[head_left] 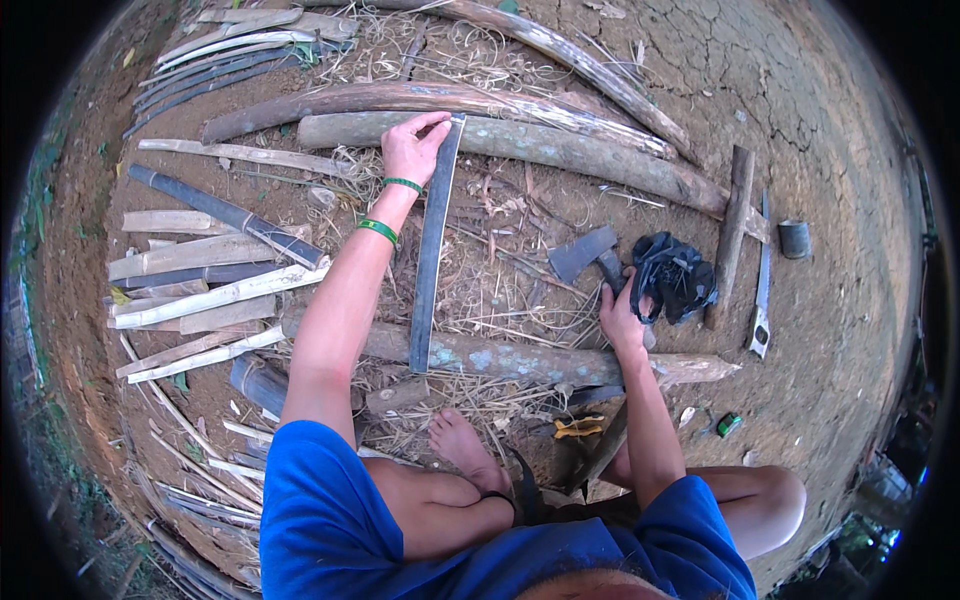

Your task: The person sits on the ground and uses a machete to split a long piece of bamboo into smaller strips. They repeatedly position the bamboo on a log, strike it with the machete, and separate the resulting pieces.

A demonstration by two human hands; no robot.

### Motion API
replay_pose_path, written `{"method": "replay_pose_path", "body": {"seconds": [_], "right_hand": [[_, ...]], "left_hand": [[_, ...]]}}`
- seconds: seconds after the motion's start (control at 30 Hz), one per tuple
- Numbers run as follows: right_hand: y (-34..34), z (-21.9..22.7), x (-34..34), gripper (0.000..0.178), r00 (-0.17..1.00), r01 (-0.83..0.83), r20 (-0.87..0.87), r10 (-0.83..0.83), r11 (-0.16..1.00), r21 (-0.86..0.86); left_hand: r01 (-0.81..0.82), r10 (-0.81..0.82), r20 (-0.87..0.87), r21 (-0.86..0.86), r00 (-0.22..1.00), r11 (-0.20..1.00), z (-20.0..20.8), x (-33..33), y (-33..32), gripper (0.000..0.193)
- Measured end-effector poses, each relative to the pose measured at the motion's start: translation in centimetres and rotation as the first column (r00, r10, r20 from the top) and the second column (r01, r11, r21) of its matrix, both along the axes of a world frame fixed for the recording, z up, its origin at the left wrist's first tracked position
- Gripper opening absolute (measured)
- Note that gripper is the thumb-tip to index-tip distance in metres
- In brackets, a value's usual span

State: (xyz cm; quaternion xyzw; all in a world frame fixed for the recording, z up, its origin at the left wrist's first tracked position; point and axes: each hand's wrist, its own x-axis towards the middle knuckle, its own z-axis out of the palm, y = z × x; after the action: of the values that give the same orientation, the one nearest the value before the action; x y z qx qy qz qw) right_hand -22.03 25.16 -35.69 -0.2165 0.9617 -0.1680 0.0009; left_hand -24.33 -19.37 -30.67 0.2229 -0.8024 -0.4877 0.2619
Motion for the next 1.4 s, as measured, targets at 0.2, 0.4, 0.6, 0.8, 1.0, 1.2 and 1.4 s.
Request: {"method": "replay_pose_path", "body": {"seconds": [0.2, 0.4, 0.6, 0.8, 1.0, 1.2, 1.4], "right_hand": [[-0.1, -0.1, 0.0, 0.055, 1.0, 0.002, -0.008, -0.002, 1.0, 0.013], [0.0, -0.3, 0.1, 0.054, 0.999, -0.006, -0.052, 0.007, 1.0, 0.023], [0.2, -0.4, 0.1, 0.054, 0.999, 0.003, -0.036, -0.003, 1.0, 0.002], [0.0, 0.5, 0.0, 0.057, 0.995, 0.029, 0.097, -0.024, 0.999, -0.041], [0.2, 0.4, 0.2, 0.055, 0.999, -0.006, 0.045, 0.004, 1.0, 0.031], [0.2, 0.3, 0.3, 0.055, 1.0, -0.019, 0.005, 0.019, 0.999, 0.034], [0.1, 0.4, 0.2, 0.055, 1.0, -0.027, 0.002, 0.027, 0.999, 0.038]], "left_hand": [[-0.021, 0.032, -0.053, 0.203, 0.998, 0.979, -0.9, -0.4, -0.7, 0.018], [-0.039, 0.031, 0.066, 0.13, 0.997, 0.991, -0.2, -1.5, -1.0, 0.02], [-0.021, 0.013, 0.108, 0.075, 0.994, 0.997, -0.2, -2.0, -1.4, 0.02], [0.007, -0.009, 0.098, 0.023, 0.995, 1.0, -0.7, -1.9, -1.9, 0.022], [0.036, -0.035, 0.088, -0.019, 0.996, 0.999, -0.7, -1.9, -2.0, 0.022], [0.079, -0.081, 0.057, 0.033, 0.995, 0.996, -0.6, -1.3, -2.2, 0.022], [0.111, -0.111, 0.054, -0.001, 0.992, 0.994, -0.7, -0.8, -2.4, 0.018]]}}
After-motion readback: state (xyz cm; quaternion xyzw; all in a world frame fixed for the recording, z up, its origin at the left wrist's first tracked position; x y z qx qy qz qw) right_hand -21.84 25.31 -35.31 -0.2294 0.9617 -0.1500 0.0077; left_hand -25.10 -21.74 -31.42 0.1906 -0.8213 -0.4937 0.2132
